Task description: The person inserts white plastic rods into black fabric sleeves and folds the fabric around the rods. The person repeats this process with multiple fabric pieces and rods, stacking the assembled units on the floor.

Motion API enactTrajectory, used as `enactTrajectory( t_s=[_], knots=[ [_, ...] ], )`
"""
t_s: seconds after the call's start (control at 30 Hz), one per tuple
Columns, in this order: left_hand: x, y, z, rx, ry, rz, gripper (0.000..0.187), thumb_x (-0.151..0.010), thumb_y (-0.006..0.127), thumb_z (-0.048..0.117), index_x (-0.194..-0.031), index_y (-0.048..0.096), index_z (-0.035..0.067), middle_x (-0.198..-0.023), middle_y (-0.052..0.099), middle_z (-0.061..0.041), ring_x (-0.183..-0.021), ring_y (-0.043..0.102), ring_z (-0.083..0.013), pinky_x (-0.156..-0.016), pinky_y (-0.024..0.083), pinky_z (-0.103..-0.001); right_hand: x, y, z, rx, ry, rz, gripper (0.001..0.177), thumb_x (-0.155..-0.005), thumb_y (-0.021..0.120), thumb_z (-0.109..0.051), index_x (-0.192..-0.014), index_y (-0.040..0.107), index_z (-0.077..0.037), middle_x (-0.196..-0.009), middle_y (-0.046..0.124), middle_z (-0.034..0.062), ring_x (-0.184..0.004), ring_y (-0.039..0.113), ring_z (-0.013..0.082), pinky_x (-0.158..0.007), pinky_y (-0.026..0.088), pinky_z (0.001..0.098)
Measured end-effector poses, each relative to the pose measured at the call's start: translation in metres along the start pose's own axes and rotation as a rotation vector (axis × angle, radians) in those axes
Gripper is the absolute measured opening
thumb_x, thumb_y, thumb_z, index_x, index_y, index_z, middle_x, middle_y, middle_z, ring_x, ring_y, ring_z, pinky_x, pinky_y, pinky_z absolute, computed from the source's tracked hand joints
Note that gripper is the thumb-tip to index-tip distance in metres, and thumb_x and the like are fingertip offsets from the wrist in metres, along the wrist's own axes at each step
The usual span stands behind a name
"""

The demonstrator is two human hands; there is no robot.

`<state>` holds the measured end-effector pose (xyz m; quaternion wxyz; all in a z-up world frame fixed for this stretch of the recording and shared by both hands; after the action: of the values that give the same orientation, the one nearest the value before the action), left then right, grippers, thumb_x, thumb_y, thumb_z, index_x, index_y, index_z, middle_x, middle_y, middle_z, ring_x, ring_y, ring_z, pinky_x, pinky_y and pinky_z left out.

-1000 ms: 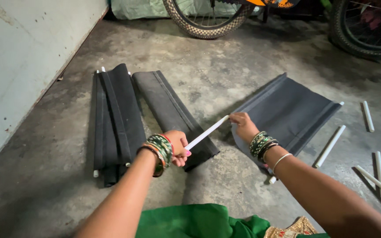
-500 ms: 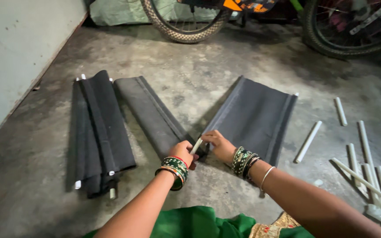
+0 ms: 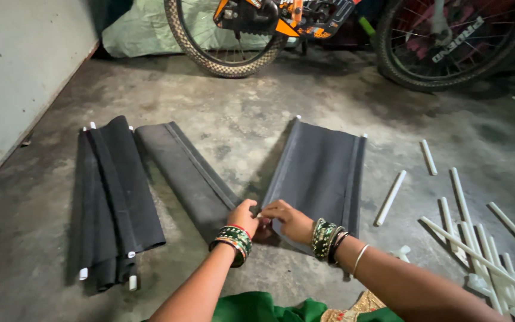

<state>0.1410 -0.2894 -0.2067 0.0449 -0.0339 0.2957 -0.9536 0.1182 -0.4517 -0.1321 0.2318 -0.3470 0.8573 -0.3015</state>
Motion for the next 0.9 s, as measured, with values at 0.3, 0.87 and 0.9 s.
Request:
enactTrajectory(
  t_s=[0.3, 0.87, 0.9],
  knots=[
    [0.029, 0.006, -0.014, 0.381, -0.355, -0.281, 0.048, -0.094, 0.065, 0.005, -0.14, 0.05, 0.007, -0.081, 0.072, -0.018, -0.063, 0.074, -0.0341, -0.052, 0.06, -0.043, 0.072, -0.074, 0.094, 0.095, 0.645, 0.34, 0.052, -0.084, 0.063, -0.004, -0.134, 0.069, -0.017, -0.136, 0.068, 0.0108, -0.123, 0.066, 0.0258, -0.104, 0.053, 0.0381],
    [0.035, 0.04, -0.029, 0.409, -0.502, -0.355, 0.042, -0.1, 0.055, 0.004, -0.14, 0.042, 0.005, -0.085, 0.071, -0.022, -0.057, 0.067, -0.0307, -0.045, 0.054, -0.042, 0.204, -0.078, 0.221, 0.255, 1.461, 0.413, 0.048, -0.08, 0.081, -0.034, -0.113, 0.074, 0.001, -0.118, 0.074, 0.0254, -0.11, 0.072, 0.0362, -0.094, 0.059, 0.0427],
    [0.03, 0.04, -0.028, 0.437, -0.491, -0.364, 0.039, -0.101, 0.053, 0.005, -0.139, 0.042, 0.003, -0.088, 0.071, -0.022, -0.058, 0.068, -0.0306, -0.047, 0.056, -0.042, 0.2, -0.081, 0.217, 0.246, 1.427, 0.542, 0.046, -0.081, 0.078, -0.03, -0.112, 0.075, 0.004, -0.116, 0.074, 0.0279, -0.11, 0.072, 0.0389, -0.094, 0.059, 0.044]
  ],
)
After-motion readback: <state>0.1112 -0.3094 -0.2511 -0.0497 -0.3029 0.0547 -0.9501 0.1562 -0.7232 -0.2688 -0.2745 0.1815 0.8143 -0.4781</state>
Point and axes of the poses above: each hand's wrist, its own x-axis away from the middle knuckle, its own y-axis out of the palm, z = x × y, the point moved 6 cm from there along -x, towards the middle knuckle
